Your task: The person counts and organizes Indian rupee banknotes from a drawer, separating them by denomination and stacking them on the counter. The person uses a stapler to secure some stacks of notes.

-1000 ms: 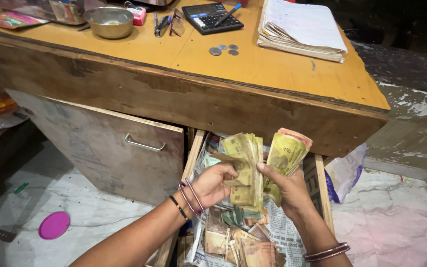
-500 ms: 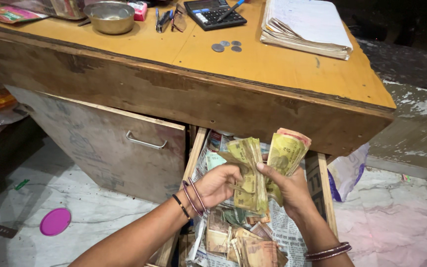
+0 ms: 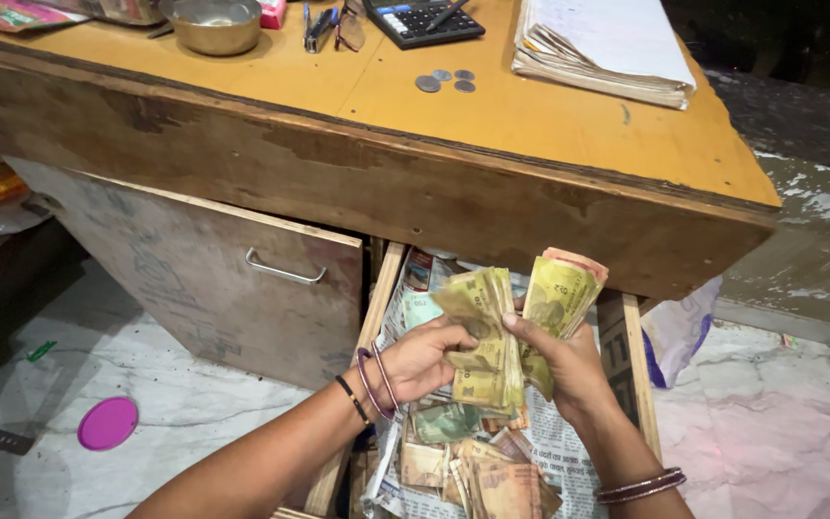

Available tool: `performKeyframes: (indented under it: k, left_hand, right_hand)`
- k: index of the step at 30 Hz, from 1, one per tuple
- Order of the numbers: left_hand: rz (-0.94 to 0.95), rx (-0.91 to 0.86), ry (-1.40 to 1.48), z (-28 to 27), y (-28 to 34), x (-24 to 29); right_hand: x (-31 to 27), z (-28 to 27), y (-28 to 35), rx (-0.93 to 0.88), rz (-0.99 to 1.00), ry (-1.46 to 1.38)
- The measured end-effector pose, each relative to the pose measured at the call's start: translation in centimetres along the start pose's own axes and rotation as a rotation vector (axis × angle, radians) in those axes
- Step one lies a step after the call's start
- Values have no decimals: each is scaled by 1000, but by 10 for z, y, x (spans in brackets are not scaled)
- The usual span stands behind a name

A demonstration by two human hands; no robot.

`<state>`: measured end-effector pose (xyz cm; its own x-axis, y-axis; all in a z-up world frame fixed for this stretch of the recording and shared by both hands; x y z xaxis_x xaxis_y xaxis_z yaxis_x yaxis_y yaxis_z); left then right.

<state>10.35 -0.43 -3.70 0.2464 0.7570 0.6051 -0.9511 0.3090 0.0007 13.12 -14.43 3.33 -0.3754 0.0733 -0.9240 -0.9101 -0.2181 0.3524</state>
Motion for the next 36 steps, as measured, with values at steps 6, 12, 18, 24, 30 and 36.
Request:
performKeyframes:
  k: [6,12,18,24,30,36]
  left_hand:
    - [-1,-28,37,-9,-4,-6]
    - [32,-33,-46,-16,-10,-9]
    - [88,-41,-226,-14,-11,-10]
    - [226,166,-163,-27,-8,1]
    - [226,178,-78,-25,-3,10]
    - [154,119,123,-15,1,12]
  right_hand:
    - [-2,4,0,-33,-8,53]
    - [0,6,2,-12,24,155]
    - [-1,3,-1,75,-44,148]
    - [5,7,1,102,-43,79]
    - [15,16,-4,-11,53,-72]
    - [21,22,-2,-106,144,-77]
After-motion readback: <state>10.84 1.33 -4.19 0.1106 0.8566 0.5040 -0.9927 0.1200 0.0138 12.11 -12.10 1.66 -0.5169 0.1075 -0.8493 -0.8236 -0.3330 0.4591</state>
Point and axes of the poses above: each hand's wrist, its own y-axis away from the middle knuckle, its own z-axis out of the palm, x = y × z, the point moved 9 cm from there along -y, towards the middle knuckle, and after that the axes turned 13 degrees about z, right-handed, at the moved point
